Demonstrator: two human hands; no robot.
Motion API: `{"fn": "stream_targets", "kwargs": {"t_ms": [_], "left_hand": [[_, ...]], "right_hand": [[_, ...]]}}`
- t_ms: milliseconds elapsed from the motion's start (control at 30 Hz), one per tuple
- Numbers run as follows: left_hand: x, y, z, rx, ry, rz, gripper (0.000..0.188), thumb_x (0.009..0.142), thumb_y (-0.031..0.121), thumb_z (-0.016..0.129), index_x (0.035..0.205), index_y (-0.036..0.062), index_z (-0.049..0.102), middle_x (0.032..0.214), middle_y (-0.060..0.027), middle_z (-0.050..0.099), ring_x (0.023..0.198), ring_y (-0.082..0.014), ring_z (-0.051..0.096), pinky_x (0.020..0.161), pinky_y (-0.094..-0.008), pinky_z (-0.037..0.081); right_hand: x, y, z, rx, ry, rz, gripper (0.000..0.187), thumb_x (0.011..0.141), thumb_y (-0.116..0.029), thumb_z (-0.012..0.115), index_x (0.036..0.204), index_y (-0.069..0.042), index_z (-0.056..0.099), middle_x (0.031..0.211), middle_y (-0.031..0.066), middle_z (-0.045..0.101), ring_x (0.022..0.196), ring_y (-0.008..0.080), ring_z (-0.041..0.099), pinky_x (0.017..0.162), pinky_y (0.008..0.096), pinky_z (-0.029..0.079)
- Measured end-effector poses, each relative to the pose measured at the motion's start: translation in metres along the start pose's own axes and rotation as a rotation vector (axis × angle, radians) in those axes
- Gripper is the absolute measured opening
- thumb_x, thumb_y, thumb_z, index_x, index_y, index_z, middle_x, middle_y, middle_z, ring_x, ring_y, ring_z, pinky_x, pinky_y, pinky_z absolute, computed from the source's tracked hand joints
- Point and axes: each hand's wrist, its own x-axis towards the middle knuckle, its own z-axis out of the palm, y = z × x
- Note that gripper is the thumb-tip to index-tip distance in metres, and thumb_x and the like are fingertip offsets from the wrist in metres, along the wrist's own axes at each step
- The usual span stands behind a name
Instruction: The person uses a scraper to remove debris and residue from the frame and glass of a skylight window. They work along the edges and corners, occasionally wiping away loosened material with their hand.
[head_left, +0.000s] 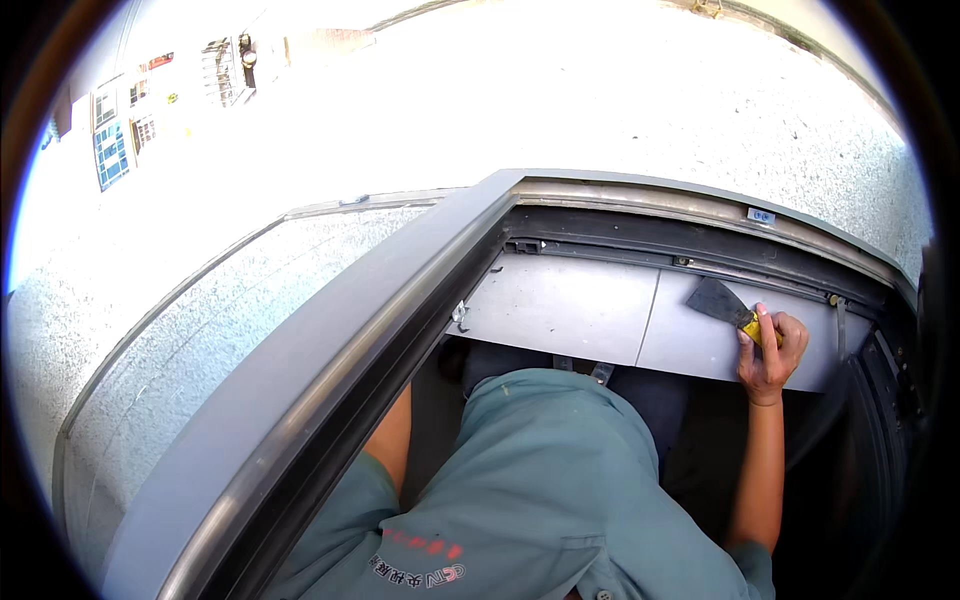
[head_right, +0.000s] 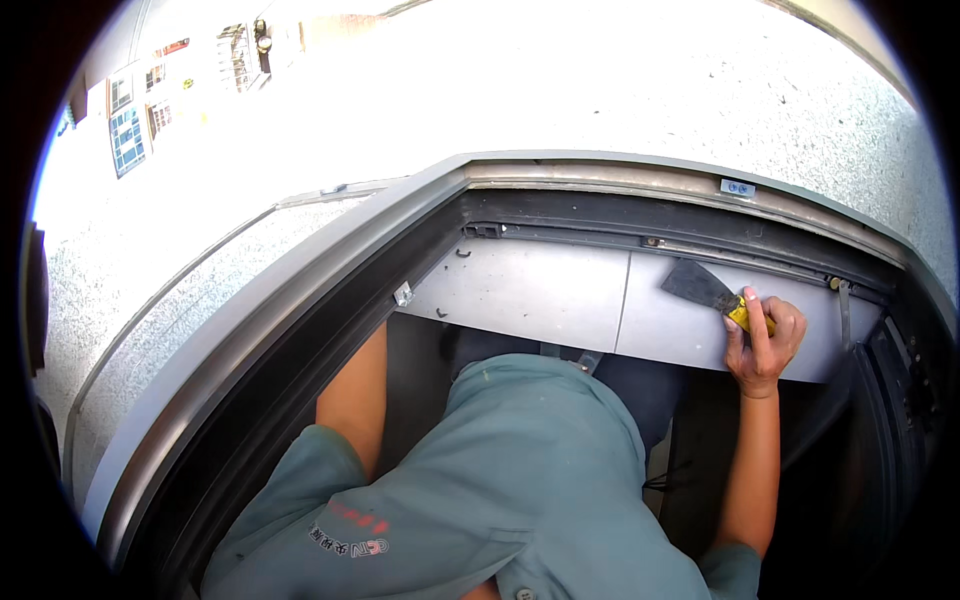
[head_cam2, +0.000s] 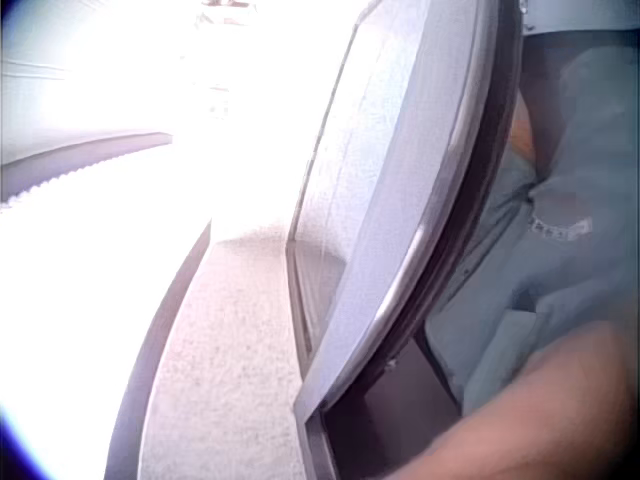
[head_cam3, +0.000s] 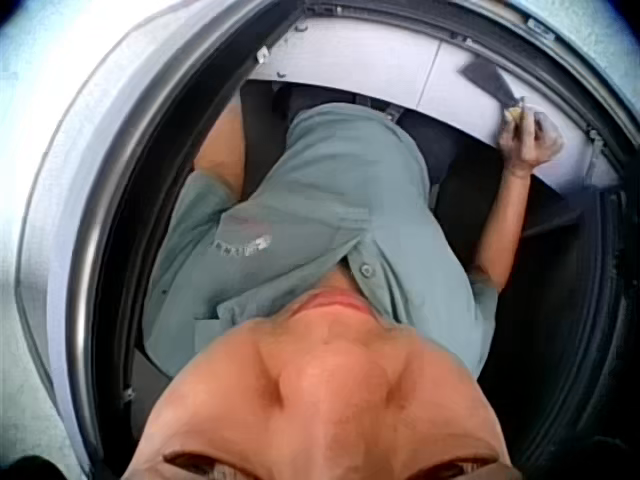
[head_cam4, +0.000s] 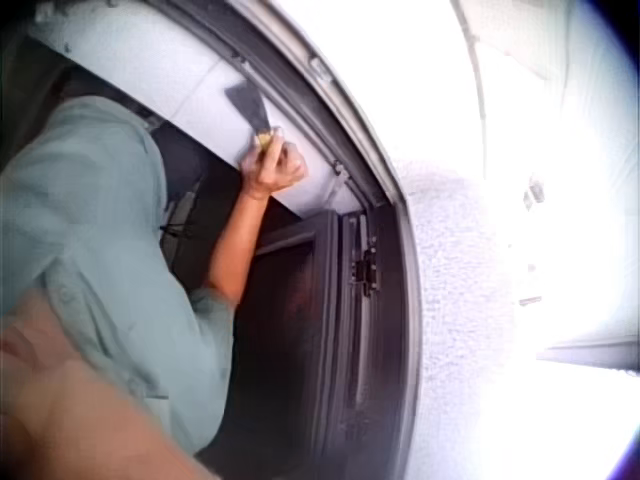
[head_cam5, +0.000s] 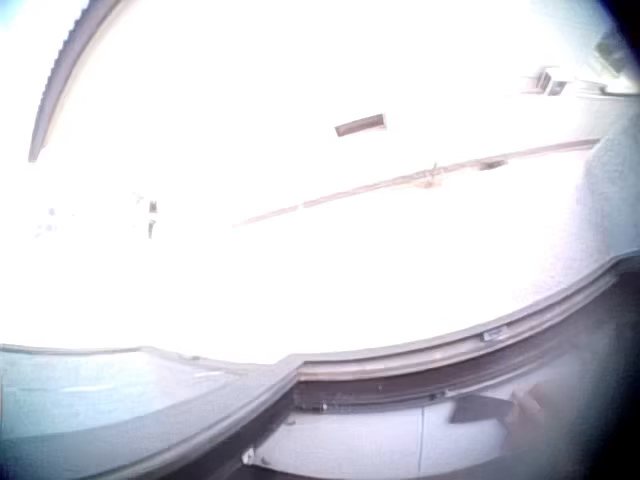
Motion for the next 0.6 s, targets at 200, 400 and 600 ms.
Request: {"fn": "stream_targets", "kwargs": {"t_ms": [200,400,600], "left_hand": [[-0.015,0.011,0.003,-0.039,-0.02,-0.115,0.062,0.108,0.048,0.044,0.136,-0.0061,0.051,0.134,-0.0228,0.048,0.124,-0.0382,0.043,0.107,-0.0473,0.032],[-0.028,0.019,0.005,-0.058,-0.024,-0.207,0.06,0.107,0.047,0.045,0.135,-0.0059,0.052,0.131,-0.0217,0.049,0.121,-0.0368,0.044,0.105,-0.0464,0.033],[-0.041,0.025,0.007,-0.071,-0.035,-0.271,0.058,0.107,0.045,0.046,0.134,-0.0057,0.053,0.129,-0.0206,0.05,0.118,-0.0354,0.045,0.103,-0.0454,0.034]], "right_hand": [[-0.002,0.003,-0.001,0.009,-0.038,-0.006,0.041,0.092,-0.025,0.075,0.126,-0.002,0.073,0.1,0.0096,0.056,0.093,0.0294,0.054,0.086,0.0414,0.045],[0.0,0.009,-0.001,0.082,-0.113,-0.029,0.04,0.094,-0.022,0.073,0.125,0.002,0.07,0.106,0.0142,0.059,0.097,0.0332,0.056,0.088,0.0448,0.046],[0.039,-0.017,-0.004,0.503,-0.26,-0.057,0.039,0.097,-0.023,0.065,0.123,0.005,0.061,0.102,0.0221,0.063,0.085,0.0371,0.061,0.076,0.0455,0.05]]}}
